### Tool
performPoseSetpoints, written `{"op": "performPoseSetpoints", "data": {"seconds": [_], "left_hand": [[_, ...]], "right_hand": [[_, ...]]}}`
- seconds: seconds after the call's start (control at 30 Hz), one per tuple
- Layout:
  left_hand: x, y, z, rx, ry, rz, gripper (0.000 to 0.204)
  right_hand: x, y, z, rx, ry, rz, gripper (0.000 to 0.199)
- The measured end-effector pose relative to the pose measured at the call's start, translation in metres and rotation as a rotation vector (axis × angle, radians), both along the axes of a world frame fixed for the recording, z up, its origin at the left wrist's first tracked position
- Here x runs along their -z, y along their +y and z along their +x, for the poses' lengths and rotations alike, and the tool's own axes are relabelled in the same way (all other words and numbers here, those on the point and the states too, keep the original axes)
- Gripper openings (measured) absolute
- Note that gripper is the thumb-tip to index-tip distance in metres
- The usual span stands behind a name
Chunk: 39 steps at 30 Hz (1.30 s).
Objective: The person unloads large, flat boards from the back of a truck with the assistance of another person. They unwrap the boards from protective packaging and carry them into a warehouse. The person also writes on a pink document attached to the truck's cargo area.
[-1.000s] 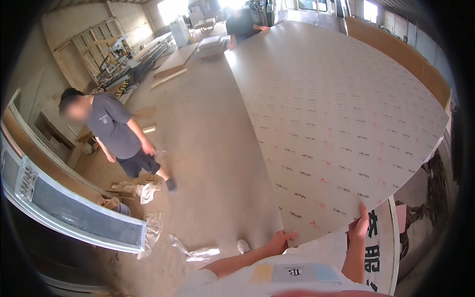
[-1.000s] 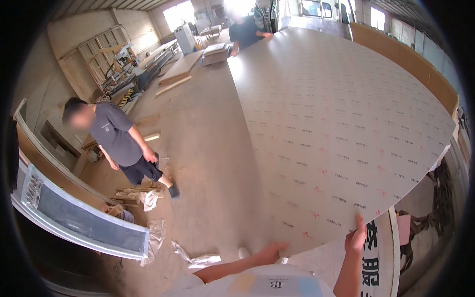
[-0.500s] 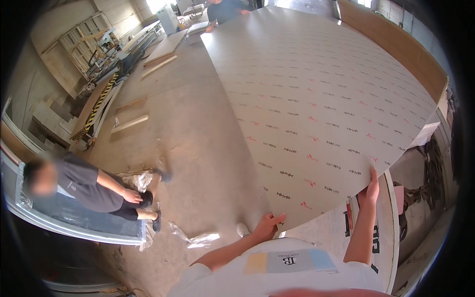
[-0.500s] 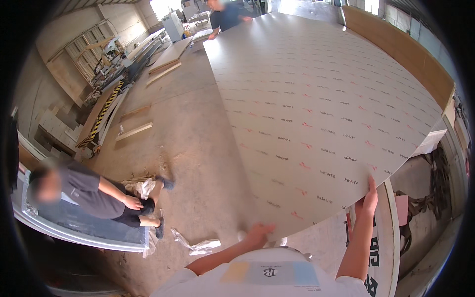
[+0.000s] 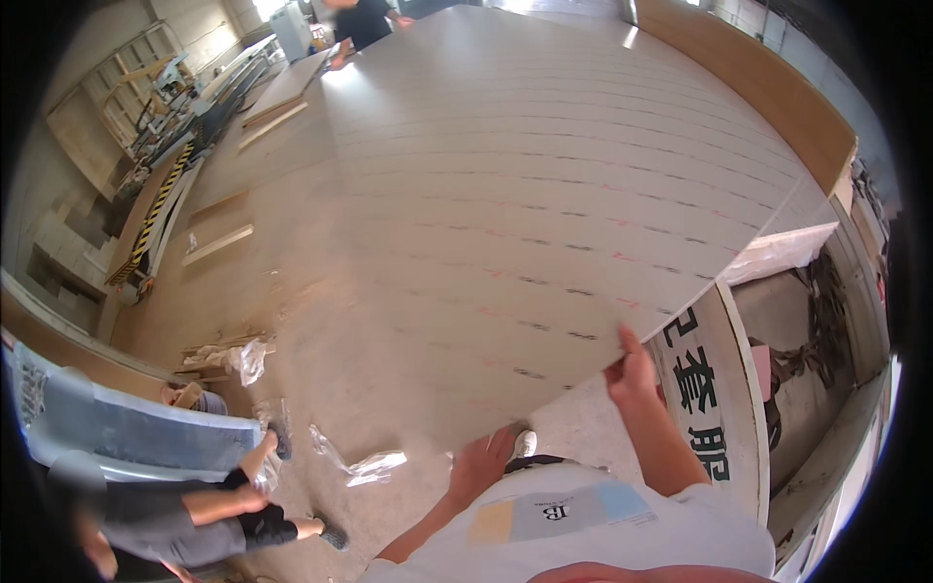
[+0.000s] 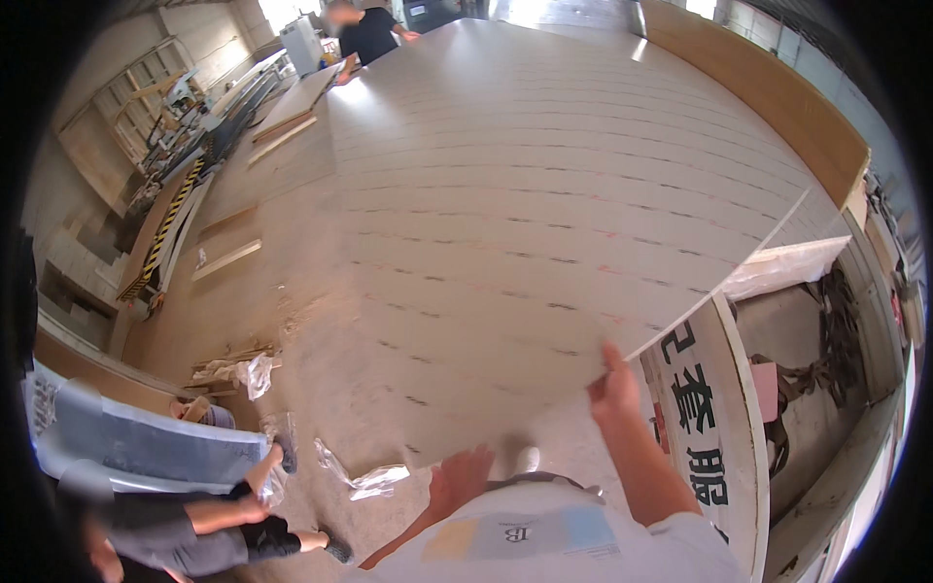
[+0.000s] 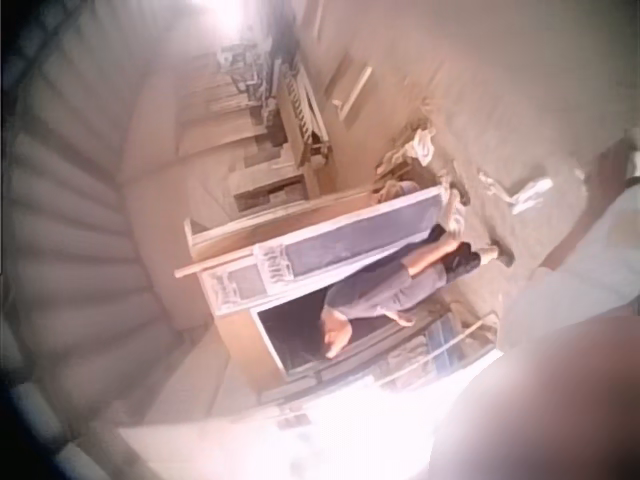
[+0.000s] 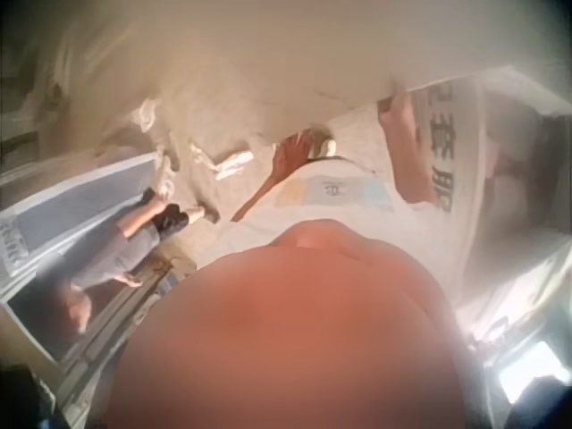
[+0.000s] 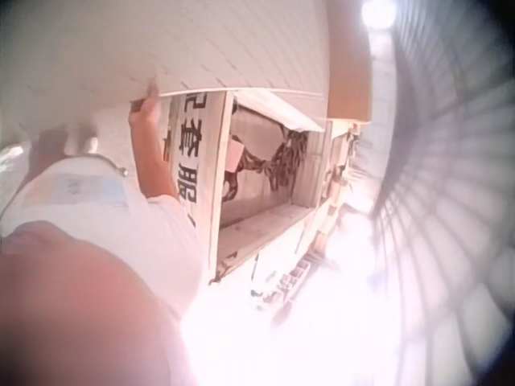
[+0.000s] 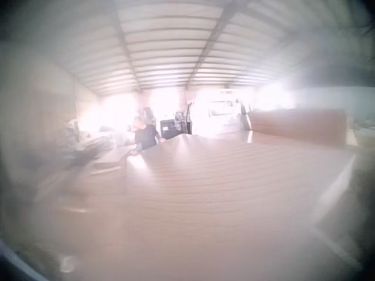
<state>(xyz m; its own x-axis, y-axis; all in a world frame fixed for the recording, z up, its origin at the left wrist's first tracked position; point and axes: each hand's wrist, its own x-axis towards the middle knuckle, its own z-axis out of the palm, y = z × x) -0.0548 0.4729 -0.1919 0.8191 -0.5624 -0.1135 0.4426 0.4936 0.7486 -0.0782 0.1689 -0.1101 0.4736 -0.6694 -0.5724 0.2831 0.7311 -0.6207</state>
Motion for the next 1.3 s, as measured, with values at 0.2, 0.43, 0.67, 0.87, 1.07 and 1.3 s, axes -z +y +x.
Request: {"op": "performPoseSetpoints", "data": {"seconds": [0.2, 0.43, 0.67, 0.87, 1.07, 1.3], "left_hand": [[-0.005, -0.022, 0.098, -0.336, 0.637, -0.286, 0.05], [-0.008, 0.05, 0.204, -0.565, 0.711, -0.195, 0.042], [0.046, 0.161, 0.355, -0.639, 0.678, -0.253, 0.042], [0.075, 0.29, 0.533, -0.832, 0.705, -0.084, 0.039], [0.068, 0.304, 0.678, -0.811, 0.563, -0.244, 0.04], [0.161, 0.277, 0.875, -0.749, 0.691, -0.085, 0.041]], "right_hand": [[0.023, 0.063, 0.06, -0.309, -0.028, 0.129, 0.027], [-0.014, -0.157, 0.108, 0.08, -0.17, -0.221, 0.036], [0.003, -0.241, 0.223, 0.142, 0.072, -0.249, 0.025], [0.05, -0.102, 0.374, 0.157, 0.17, -0.202, 0.027], [0.062, 0.022, 0.549, 0.149, 0.26, 0.162, 0.032], [0.131, 0.077, 0.766, -0.006, 0.289, 0.301, 0.051]]}}
